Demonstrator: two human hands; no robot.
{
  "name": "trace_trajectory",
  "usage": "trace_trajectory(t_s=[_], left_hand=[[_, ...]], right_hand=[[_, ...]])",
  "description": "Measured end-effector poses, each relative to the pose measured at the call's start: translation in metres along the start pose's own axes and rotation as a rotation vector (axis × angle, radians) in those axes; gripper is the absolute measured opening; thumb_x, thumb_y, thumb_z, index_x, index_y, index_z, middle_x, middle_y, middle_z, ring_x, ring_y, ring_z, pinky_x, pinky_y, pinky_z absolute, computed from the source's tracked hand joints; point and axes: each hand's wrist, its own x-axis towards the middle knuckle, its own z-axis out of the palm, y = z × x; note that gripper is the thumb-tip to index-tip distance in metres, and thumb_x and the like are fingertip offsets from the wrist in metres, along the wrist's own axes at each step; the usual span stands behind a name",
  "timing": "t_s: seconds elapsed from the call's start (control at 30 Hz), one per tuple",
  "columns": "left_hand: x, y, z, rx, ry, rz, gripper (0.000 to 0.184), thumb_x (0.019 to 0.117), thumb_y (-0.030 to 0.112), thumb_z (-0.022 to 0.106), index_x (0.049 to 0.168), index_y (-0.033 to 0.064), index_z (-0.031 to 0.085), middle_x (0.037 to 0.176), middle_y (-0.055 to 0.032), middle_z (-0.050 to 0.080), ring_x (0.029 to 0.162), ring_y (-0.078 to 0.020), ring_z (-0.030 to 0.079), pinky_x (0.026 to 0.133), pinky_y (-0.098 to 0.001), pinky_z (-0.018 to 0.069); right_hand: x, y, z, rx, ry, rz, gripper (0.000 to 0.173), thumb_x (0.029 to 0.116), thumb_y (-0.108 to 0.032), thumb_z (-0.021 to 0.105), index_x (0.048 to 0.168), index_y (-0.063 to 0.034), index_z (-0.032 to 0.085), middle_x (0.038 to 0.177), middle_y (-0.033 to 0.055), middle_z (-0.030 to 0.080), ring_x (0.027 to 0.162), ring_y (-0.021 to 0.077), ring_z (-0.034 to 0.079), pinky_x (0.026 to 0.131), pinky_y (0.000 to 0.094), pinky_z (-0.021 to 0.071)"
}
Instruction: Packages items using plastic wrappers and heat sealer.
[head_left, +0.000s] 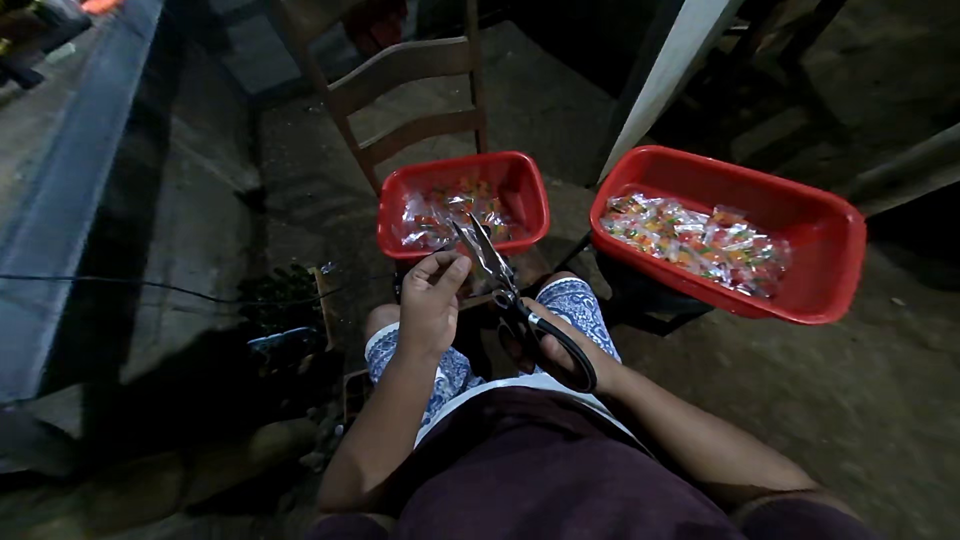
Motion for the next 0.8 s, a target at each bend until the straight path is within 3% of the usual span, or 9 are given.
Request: trace_trajectory(t_s=[0.27,0.47,0.63,0.8], left_hand=[[-0.002,0.001,-0.001,0.000,-0.008,-0.002,0.017,0.0949,0.000,0.062,0.093,0.0109,0.074,0.084,-0.0002,0.073,0.075,-0.0080,0.070,0.074,-0.0272,0.0617],[0.000,0.002,-0.006,0.012,-0.026,0.020,0.013,0.0937,0.003,0.066,0.091,0.0121,0.076,0.085,0.0004,0.073,0.076,-0.0081,0.070,0.075,-0.0272,0.0616],[0.000,0.001,-0.009,0.049,-0.058,0.028,0.012,0.0938,0.004,0.067,0.091,0.0127,0.076,0.084,0.0012,0.073,0.076,-0.0070,0.070,0.075,-0.0265,0.0611],[0.001,0.004,-0.010,0.054,-0.048,0.039,0.013,0.0939,0.004,0.066,0.092,0.0126,0.076,0.085,0.0011,0.074,0.076,-0.0074,0.070,0.075,-0.0271,0.0615]], right_hand=[[0.005,-0.001,0.002,0.029,-0.006,0.006,0.081,0.0907,-0.074,0.055,0.140,-0.0116,0.043,0.094,-0.0071,0.059,0.077,0.0012,0.058,0.068,0.0184,0.0506],[0.005,-0.003,0.002,-0.007,-0.003,0.015,0.076,0.0930,-0.071,0.055,0.140,-0.0119,0.046,0.090,-0.0091,0.058,0.072,-0.0009,0.056,0.063,0.0168,0.0491],[0.009,-0.003,0.001,0.007,-0.020,0.045,0.084,0.0903,-0.076,0.054,0.142,-0.0103,0.044,0.094,-0.0077,0.059,0.078,0.0008,0.058,0.069,0.0183,0.0512],[0.010,-0.005,0.001,-0.076,-0.002,0.042,0.079,0.0909,-0.075,0.053,0.136,-0.0104,0.050,0.088,-0.0099,0.058,0.071,-0.0024,0.055,0.062,0.0157,0.0482]])
